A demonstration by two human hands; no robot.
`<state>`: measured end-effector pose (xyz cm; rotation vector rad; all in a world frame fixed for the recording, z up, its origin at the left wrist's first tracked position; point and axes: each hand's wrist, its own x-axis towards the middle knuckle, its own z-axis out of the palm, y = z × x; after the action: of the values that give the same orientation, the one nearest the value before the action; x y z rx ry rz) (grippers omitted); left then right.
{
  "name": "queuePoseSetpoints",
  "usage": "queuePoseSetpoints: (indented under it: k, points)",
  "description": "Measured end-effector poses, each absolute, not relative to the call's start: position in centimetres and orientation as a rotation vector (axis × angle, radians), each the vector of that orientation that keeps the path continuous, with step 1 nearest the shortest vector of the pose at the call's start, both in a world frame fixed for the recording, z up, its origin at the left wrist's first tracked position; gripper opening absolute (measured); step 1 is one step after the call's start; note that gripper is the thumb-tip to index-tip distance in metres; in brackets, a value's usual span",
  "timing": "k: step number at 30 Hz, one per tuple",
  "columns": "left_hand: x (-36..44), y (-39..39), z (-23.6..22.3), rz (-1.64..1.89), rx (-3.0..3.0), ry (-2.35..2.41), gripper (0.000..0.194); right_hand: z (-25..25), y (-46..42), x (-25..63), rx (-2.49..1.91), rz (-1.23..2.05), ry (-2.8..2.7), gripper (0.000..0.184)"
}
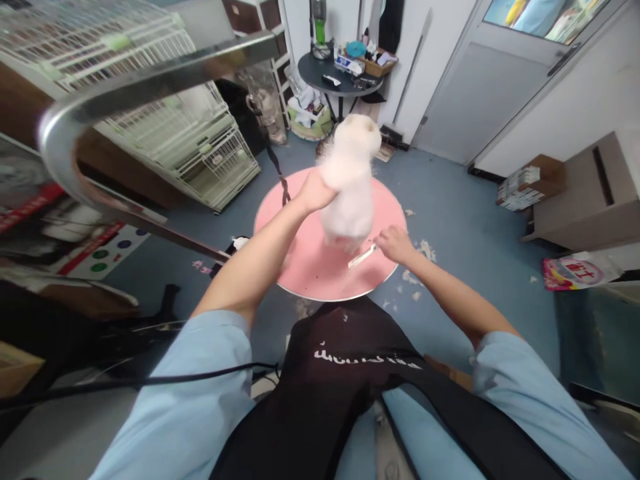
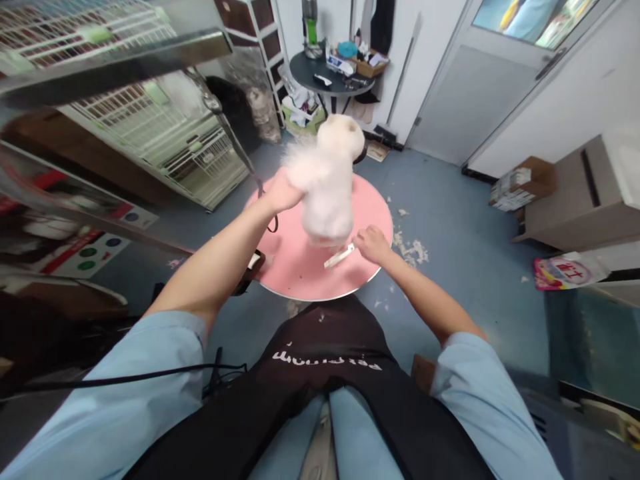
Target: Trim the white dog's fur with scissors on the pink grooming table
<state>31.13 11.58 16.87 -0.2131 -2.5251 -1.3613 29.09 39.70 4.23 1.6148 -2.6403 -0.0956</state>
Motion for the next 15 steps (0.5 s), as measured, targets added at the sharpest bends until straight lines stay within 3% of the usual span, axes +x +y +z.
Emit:
queuePoseSetpoints:
  k: [2,6,10,12,15]
  points:
    - [31.3,11.4,17.2,-1.365,-0.156,-2.536,0.048,3.4,39.3,28.8,1.524,-0.083,-2.681,0.035]
    - [31.2,10.9,17.4,-1.356,-0.071,-2.529,0.056,-1.0,39.2,31.3,1.965,-0.163,-2.888,0.026]
    - [30.6,10.6,17.6,-1.222,-0.06,-2.589,0.074,-5.6,39.1,35.1,1.948,-0.032,-3.035,0.021]
    - [30.5,10.8,18.0,-1.142,-0.04,-2.668,0.086,-6.8,38.4,36.6,1.736,0.206,-3.109,0.022]
    - [30.6,11.5,19.1,-1.093,-0.034,-2.759,0.1,-7.4,36.0,39.4,0.978,0.971,-3.243,0.022]
